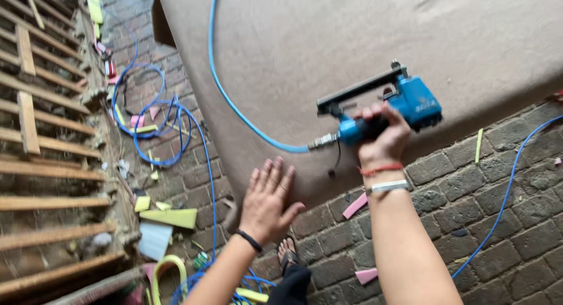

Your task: The person sits on the floor and uses a pneumatic nail gun to fasten brown fabric over a foam-padded wooden panel, working around the edges. They pull the fabric taut by hand, reposition the panel, and staple along the underside to secure the upholstery.

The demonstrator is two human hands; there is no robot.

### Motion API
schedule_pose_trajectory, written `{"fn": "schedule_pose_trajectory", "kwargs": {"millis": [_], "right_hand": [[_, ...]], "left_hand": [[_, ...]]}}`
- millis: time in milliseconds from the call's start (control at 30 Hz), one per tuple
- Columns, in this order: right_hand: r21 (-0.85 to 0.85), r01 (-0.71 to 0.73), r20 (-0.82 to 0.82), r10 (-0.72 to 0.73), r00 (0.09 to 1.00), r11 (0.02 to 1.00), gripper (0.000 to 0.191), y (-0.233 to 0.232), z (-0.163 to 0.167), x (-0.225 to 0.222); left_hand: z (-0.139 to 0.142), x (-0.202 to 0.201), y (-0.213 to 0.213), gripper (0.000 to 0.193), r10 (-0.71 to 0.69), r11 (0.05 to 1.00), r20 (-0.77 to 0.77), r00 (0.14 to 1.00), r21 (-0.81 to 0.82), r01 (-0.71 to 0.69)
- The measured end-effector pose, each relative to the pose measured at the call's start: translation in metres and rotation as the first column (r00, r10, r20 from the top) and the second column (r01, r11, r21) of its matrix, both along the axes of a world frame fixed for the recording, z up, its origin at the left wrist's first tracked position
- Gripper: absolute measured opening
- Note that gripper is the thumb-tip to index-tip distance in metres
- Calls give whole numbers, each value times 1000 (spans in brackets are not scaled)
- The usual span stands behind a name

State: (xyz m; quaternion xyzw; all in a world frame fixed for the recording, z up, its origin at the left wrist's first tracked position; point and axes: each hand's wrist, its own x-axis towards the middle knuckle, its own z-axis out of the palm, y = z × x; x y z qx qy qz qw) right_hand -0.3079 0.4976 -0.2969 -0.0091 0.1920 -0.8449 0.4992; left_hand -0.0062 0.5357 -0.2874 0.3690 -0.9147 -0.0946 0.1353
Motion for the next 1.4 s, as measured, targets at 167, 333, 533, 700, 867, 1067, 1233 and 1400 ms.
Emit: {"fn": "schedule_pose_trajectory", "kwargs": {"millis": [167,333,533,700,867,1067,1233,1400], "right_hand": [[238,67,-26,-63,998,969,7,15,4,17],[222,64,-57,-52,997,973,19,21,9,16],[211,48,-124,-22,992,976,52,35,5,7],[314,102,-50,-91,995,944,29,27,16,19],[189,5,-23,-1,1000,982,53,34,60,92],[77,-161,-152,171,973,984,51,15,116,157],[-247,-301,44,321,946,921,41,-25,124,155],[-493,-337,96,435,895,802,34,-67,102,166]], "left_hand": [[16,6,-3,85,-127,984,-19,992,120,128],[23,13,-6,88,-223,951,-77,972,201,234],[31,12,-9,93,-287,895,-44,957,343,284],[71,17,-37,61,-179,781,-345,921,520,346],[144,-6,-81,54,-39,954,-537,843,232,192],[204,-10,-119,70,-243,961,-351,904,42,274],[237,26,-137,60,-154,984,-230,961,51,170],[272,88,-150,52,-87,932,-393,916,293,214]]}}
